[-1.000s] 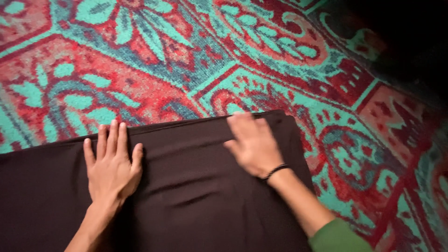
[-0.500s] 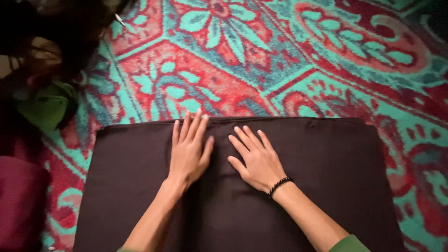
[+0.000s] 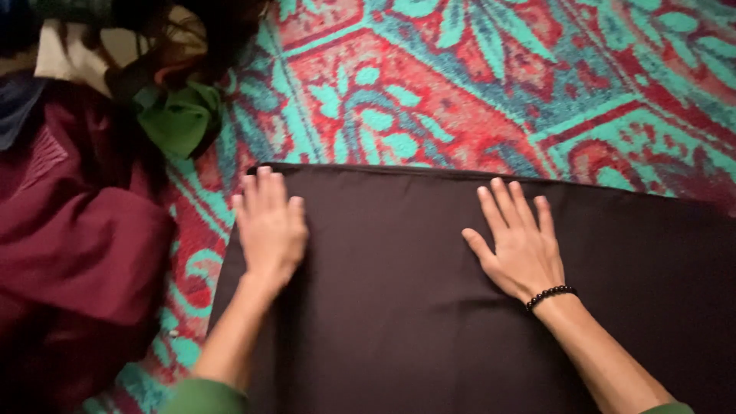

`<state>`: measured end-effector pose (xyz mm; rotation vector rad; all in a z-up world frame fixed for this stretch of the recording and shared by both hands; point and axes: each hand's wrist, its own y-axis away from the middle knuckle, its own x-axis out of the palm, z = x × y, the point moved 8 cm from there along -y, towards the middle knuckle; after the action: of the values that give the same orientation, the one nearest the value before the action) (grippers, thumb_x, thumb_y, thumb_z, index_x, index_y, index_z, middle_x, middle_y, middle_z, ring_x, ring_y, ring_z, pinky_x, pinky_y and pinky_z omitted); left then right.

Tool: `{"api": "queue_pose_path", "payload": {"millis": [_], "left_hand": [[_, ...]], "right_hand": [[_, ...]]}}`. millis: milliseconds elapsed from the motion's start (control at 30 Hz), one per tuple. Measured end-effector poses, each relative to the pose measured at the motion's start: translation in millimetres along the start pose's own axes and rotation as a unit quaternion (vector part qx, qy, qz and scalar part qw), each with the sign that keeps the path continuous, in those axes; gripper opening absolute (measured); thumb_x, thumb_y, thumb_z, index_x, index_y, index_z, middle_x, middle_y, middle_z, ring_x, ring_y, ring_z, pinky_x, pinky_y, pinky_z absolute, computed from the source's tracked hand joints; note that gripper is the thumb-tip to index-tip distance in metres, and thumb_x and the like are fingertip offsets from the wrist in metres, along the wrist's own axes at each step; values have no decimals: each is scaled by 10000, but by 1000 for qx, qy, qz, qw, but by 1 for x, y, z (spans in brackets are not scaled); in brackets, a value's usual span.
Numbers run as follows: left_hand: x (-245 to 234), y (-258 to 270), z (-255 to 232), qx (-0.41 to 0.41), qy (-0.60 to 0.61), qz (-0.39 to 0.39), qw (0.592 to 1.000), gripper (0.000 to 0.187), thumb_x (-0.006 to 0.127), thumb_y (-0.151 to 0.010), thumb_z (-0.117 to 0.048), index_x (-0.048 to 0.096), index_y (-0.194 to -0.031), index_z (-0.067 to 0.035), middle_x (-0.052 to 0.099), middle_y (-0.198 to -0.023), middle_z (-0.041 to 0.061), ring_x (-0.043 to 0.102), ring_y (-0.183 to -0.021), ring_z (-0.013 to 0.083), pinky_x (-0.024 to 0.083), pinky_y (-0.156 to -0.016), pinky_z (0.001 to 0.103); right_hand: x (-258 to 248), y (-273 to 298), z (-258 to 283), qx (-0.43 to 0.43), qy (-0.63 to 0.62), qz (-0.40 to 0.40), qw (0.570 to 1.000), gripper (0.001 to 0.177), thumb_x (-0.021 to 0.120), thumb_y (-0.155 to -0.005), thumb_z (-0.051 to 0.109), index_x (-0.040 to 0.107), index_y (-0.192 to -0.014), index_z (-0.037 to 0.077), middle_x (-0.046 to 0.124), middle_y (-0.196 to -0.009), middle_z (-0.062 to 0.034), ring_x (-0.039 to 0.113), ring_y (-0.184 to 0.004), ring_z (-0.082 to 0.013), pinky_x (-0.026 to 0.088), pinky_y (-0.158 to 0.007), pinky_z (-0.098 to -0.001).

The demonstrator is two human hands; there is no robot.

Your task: The person picks up a piece of clothing from a pile on the floor, spreads it out, folds it neatly, and places it on a shelf.

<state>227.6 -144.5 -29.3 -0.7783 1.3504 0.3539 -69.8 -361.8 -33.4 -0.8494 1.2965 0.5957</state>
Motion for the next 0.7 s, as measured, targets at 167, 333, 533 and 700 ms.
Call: {"api": "queue_pose_path", "payload": {"millis": [167, 333, 533, 700], "left_hand": [[-61, 91, -151, 157, 229, 5, 961, 601, 583, -981, -369, 528, -1487, -50, 490, -1562, 187, 401, -1483, 380, 289, -1186, 573], [-78, 139, -66, 141, 86, -5, 986, 635, 577, -944, -497, 529, -1499, -193, 517, -1571, 35, 459, -1445, 314, 314, -1167, 550], [-64, 188, 54, -33, 2, -72, 997, 563, 523, -1038, -320, 547, -1512, -17, 487, -1597, 212, 441, -1447, 399, 298, -1148, 622], [-91, 225, -73, 66, 148, -32, 986, 597, 533, -990, -303, 490, -1544, -86, 423, -1641, 152, 349, -1529, 390, 255, -1211, 579]], "right_hand": [[-67, 50, 83, -16, -58, -155, 986, 506, 555, -1023, 373, 610, -1415, 59, 584, -1514, -144, 485, -1465, -272, 252, -1259, -535], [-45, 153, 59, 98, -35, -37, 994, 740, 436, -1017, 454, 336, -1599, 7, 316, -1684, -177, 281, -1567, -301, 204, -1256, -542], [-54, 264, -41, 254, 80, -33, 963, 806, 408, -1026, 497, 327, -1609, -52, 314, -1674, -263, 311, -1546, -381, 221, -1219, -595], [-75, 253, 20, 113, 34, -90, 989, 648, 543, -991, 375, 497, -1491, -34, 423, -1594, -272, 392, -1472, -446, 293, -1165, -591]]}}
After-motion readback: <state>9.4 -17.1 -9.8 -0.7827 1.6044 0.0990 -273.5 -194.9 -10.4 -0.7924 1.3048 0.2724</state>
